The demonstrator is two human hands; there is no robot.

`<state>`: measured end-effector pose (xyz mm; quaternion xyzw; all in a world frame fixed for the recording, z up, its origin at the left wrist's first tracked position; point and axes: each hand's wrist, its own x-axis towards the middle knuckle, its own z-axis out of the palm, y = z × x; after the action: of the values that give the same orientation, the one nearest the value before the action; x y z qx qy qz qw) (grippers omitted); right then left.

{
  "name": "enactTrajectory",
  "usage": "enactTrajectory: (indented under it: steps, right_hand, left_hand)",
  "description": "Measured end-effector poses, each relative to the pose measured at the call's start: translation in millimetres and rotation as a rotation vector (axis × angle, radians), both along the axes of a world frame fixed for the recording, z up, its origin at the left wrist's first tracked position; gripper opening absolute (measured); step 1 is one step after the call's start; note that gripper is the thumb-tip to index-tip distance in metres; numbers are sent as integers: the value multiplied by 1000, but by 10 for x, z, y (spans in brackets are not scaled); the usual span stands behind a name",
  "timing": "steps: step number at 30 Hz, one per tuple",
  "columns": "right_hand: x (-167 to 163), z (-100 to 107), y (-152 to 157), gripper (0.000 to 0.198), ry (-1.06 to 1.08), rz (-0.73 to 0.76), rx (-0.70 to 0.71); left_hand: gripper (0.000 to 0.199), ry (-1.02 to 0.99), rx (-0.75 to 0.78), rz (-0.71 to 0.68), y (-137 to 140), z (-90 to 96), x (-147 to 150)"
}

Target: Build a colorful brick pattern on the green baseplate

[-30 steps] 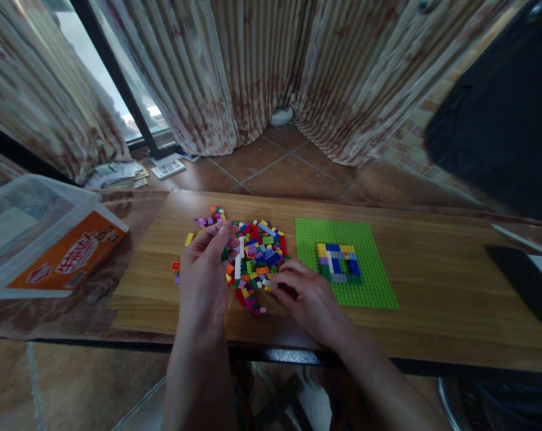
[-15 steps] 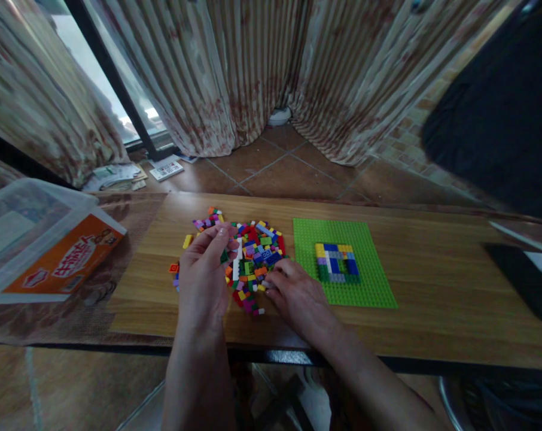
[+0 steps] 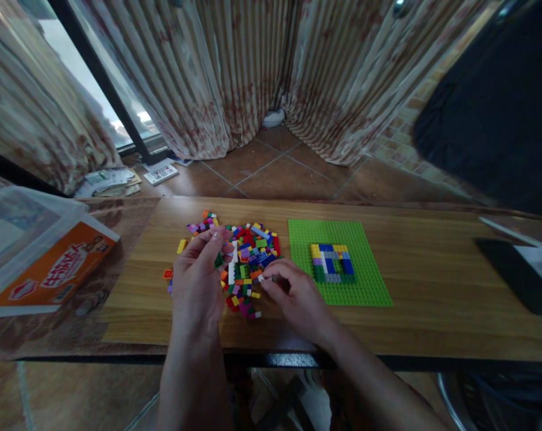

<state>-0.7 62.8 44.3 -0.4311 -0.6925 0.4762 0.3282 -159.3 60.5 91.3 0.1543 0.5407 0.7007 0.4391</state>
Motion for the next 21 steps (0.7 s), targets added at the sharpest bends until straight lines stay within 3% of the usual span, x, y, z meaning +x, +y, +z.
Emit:
enactTrajectory:
  steps: [5, 7, 10, 13, 21]
  right_hand:
    - [42, 80, 61, 24, 562, -95, -694]
    - [65, 120, 84, 28, 734, -115, -841]
    - [88, 151, 108, 28, 871, -135, -916]
    - [100, 155, 122, 26, 915, -165, -925]
    - [73, 156, 118, 28, 866, -195, -824]
  left_hand:
    - [25, 126, -34, -62, -5, -21, 8]
    - [23, 274, -92, -167, -10, -29, 29]
    - [23, 463, -123, -452, -19, -38, 80]
    - [25, 529, -72, -681, -29, -53, 126]
    - [23, 495, -57, -768, -41, -21, 222]
